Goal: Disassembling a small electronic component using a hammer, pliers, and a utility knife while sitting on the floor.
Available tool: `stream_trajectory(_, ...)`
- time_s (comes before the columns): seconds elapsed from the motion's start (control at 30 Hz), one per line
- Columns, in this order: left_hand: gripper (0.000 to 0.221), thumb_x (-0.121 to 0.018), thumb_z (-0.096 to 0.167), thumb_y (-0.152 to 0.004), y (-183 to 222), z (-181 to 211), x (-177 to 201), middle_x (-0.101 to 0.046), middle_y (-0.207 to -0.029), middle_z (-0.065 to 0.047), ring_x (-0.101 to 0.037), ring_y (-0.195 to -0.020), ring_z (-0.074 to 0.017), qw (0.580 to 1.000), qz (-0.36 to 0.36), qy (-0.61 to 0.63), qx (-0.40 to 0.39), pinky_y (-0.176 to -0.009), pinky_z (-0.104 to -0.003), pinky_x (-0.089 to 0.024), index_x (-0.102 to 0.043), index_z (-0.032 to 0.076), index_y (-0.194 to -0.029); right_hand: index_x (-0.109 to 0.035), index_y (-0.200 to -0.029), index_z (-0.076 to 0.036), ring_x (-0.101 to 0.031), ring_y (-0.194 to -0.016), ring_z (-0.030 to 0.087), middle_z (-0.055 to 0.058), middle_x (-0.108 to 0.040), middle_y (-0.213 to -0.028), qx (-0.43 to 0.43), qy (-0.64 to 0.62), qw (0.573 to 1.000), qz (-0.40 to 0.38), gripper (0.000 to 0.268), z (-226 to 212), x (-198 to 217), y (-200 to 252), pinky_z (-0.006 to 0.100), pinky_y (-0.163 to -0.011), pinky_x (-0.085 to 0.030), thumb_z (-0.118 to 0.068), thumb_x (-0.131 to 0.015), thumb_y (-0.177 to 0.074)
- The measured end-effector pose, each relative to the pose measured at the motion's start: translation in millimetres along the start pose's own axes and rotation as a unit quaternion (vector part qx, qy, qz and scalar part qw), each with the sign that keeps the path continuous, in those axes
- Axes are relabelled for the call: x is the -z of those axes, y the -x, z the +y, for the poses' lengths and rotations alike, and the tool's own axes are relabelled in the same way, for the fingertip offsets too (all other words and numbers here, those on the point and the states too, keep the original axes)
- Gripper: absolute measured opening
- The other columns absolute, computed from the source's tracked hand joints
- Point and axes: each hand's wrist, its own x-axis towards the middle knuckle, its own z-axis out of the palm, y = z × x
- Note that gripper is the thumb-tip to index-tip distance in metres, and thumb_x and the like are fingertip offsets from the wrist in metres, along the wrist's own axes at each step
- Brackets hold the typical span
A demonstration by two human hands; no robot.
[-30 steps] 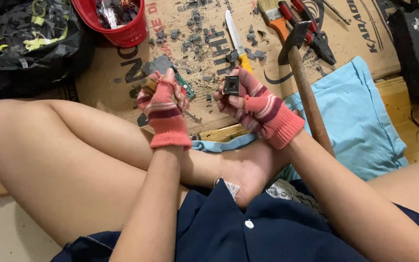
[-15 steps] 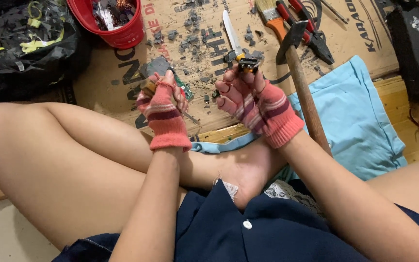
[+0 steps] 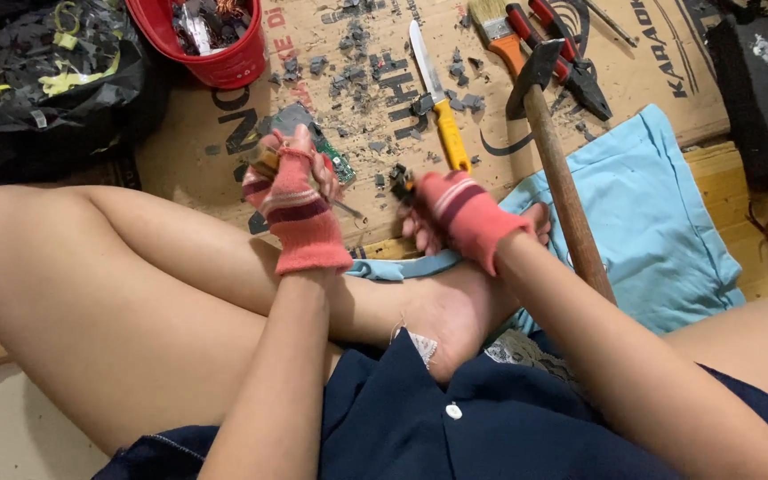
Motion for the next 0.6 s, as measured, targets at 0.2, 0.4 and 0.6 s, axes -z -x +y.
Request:
stream_trajectory(0.2, 0.009, -0.067, 0.014, -0.098, -22, -12, -72, -0.06, -0.053, -0.008, -0.058, -0.039, -0.0146, 0.913, 0.21, -0.322, -0.138, -0.033, -0.026, -0.044, -0.066, 0.009, -0.091, -0.064, -0.107, -0.003, -0.07, -0.046, 0.033, 0.023, -0.07, -0.064, 0.102, 0.303, 0.946, 0.052, 0.033, 7, -5, 9, 0.043, -0.042, -0.062, -0.028, -0.043, -0.099)
stream_trajectory(0.4, 0.01, -0.071, 0.003, -0.088, -7, -34, -105, -0.057, -0.06, 0.002, -0.046, -0.043, -0.0046, 0.94, 0.074, -0.313, -0.114, -0.035, -0.018, -0.037, -0.063, 0.009, -0.084, -0.066, -0.11, -0.007, -0.071, -0.046, 0.029, 0.02, -0.067, -0.054, 0.121, 0.355, 0.926, 0.046, 0.036, 7, -5, 17, 0.037, -0.047, -0.062, -0.033, -0.043, -0.1)
stream_trajectory(0.6, 0.013, -0.066, -0.004, -0.088, -3, -32, -100, -0.052, -0.061, 0.0, -0.043, -0.046, -0.007, 0.934, 0.128, -0.32, -0.097, -0.038, -0.021, -0.03, -0.061, 0.008, -0.089, -0.06, -0.127, 0.002, -0.072, -0.051, 0.031, 0.025, -0.069, -0.062, 0.113, 0.326, 0.937, 0.051, 0.044, -1, -8, 29, 0.039, -0.052, -0.064, -0.024, -0.037, -0.099)
